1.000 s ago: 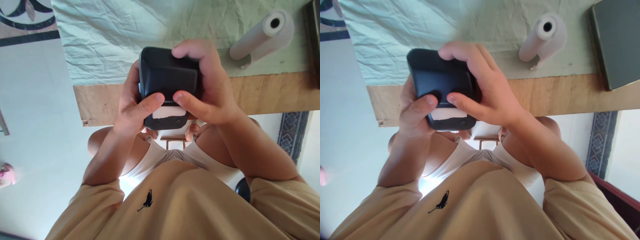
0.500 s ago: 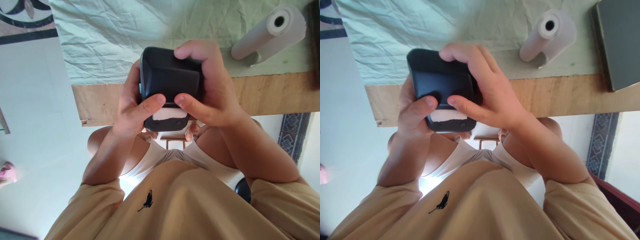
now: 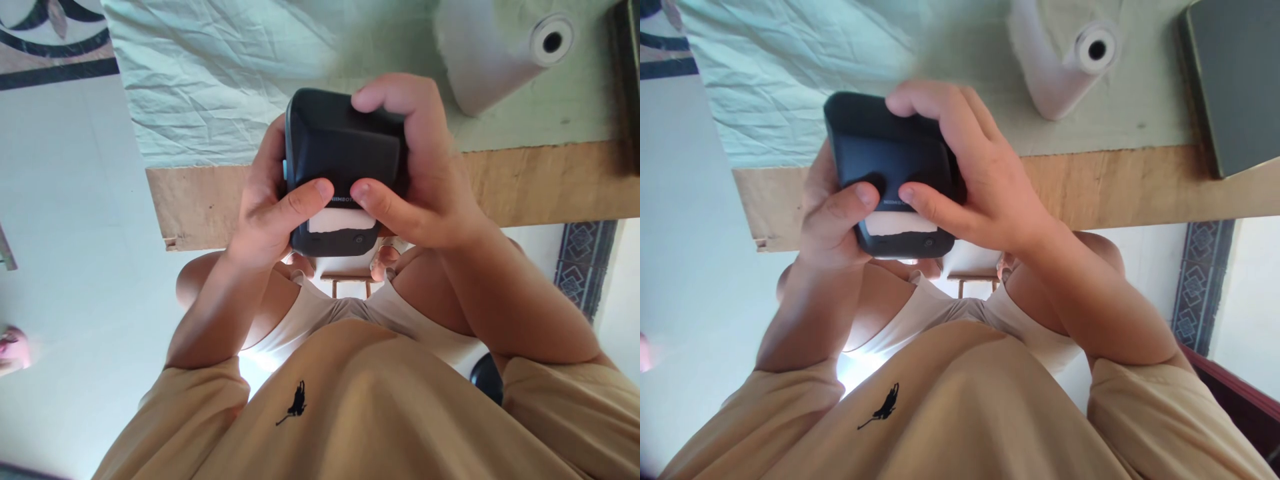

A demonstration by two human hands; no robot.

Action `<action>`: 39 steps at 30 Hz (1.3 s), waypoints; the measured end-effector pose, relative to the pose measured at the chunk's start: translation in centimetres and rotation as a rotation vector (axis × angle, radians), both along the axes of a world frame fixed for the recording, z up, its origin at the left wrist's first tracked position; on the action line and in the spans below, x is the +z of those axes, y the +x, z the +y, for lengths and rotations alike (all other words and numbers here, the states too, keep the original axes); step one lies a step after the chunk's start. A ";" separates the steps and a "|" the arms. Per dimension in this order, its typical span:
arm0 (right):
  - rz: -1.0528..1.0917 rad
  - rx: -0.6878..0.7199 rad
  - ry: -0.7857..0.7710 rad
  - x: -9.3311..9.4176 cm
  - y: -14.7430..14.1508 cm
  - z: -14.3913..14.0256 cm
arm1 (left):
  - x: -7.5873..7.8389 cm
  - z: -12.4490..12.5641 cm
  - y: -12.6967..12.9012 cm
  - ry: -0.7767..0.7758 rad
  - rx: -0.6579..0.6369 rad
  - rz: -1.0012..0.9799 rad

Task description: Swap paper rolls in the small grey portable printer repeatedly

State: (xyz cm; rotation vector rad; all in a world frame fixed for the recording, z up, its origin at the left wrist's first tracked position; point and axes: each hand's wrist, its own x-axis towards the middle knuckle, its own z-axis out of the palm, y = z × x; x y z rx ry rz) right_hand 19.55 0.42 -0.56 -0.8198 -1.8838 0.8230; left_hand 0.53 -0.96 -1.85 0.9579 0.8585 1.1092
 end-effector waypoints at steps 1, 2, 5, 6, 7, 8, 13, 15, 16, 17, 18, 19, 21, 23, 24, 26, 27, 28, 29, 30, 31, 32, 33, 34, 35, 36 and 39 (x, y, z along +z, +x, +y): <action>-0.008 -0.008 0.008 0.0 0.0 0.0 | -0.1 0.1 0.0 0.045 0.001 -0.018; -0.016 -0.018 0.019 0.0 0.0 0.0 | -0.2 0.2 0.0 0.103 0.001 -0.042; -0.053 -0.049 0.028 0.1 -0.1 -0.1 | -0.3 0.3 -0.1 0.136 -0.024 -0.050; -0.063 -0.061 0.027 0.1 -0.2 -0.1 | -0.3 0.4 -0.1 0.116 -0.040 -0.043; -0.068 -0.070 0.033 0.1 -0.3 -0.1 | -0.4 0.5 -0.1 0.098 -0.050 -0.041; -0.069 -0.075 0.041 0.1 -0.3 -0.2 | -0.5 0.7 -0.2 0.096 -0.053 -0.045; -0.052 -0.107 0.029 -0.1 -0.8 -0.1 | -0.8 1.3 -0.3 0.162 -0.062 -0.112; -0.034 -0.121 0.042 -0.3 -1.0 0.1 | -0.3 1.1 -0.2 0.155 -0.086 -0.118; -0.019 -0.125 0.057 -0.3 -1.1 0.1 | 0.0 1.0 -0.2 0.118 -0.090 -0.106; -0.001 -0.132 0.075 -0.4 -1.2 0.2 | 0.2 0.8 -0.1 0.120 -0.093 -0.115; 0.021 -0.140 0.080 -0.4 -1.4 0.2 | 0.4 0.7 0.0 0.119 -0.089 -0.122; 0.041 -0.150 0.072 -0.3 -1.6 0.1 | 0.4 0.6 0.1 0.121 -0.085 -0.125; 0.072 -0.170 0.032 -0.2 -2.0 -0.1 | 0.1 0.8 0.5 0.141 -0.054 -0.146; 0.100 -0.201 0.011 -0.2 -2.5 -0.4 | -0.6 1.2 0.8 0.134 -0.022 -0.164; 0.113 -0.221 0.013 -0.2 -2.7 -0.5 | -0.9 1.4 0.9 0.132 -0.018 -0.173; 0.121 -0.249 0.029 -0.3 -2.9 -0.5 | -1.2 1.7 1.1 0.131 -0.026 -0.186; 0.118 -0.253 0.037 -0.4 -2.9 -0.5 | -1.2 1.6 1.2 0.117 -0.026 -0.180; 0.111 -0.252 0.044 -0.6 -2.9 -0.4 | -1.1 1.5 1.2 0.114 -0.019 -0.185; 0.107 -0.252 0.058 -0.8 -2.8 -0.2 | -0.8 1.3 1.3 0.113 -0.015 -0.196; 0.105 -0.254 0.074 -1.0 -2.7 -0.1 | -0.5 1.1 1.4 0.110 -0.005 -0.212; 0.106 -0.258 0.090 -1.2 -2.6 0.0 | -0.2 0.8 1.5 0.128 -0.001 -0.240; 0.111 -0.266 0.104 -1.4 -2.4 0.1 | 0.2 0.6 1.6 0.120 -0.015 -0.237; 0.110 -0.271 0.105 -1.5 -2.3 0.2 | 0.5 0.4 1.7 0.116 -0.024 -0.234; 0.107 -0.276 0.099 -1.7 -2.1 0.3 | 0.7 0.3 1.8 0.116 -0.032 -0.226; 0.105 -0.284 0.090 -1.8 -2.0 0.3 | 0.8 0.2 2.0 0.112 -0.036 -0.217; 0.104 -0.294 0.081 -2.0 -1.9 0.4 | 0.8 0.2 2.1 0.119 -0.030 -0.218; 0.096 -0.325 0.046 -2.4 -1.8 0.6 | 0.2 0.8 2.5 0.145 -0.011 -0.228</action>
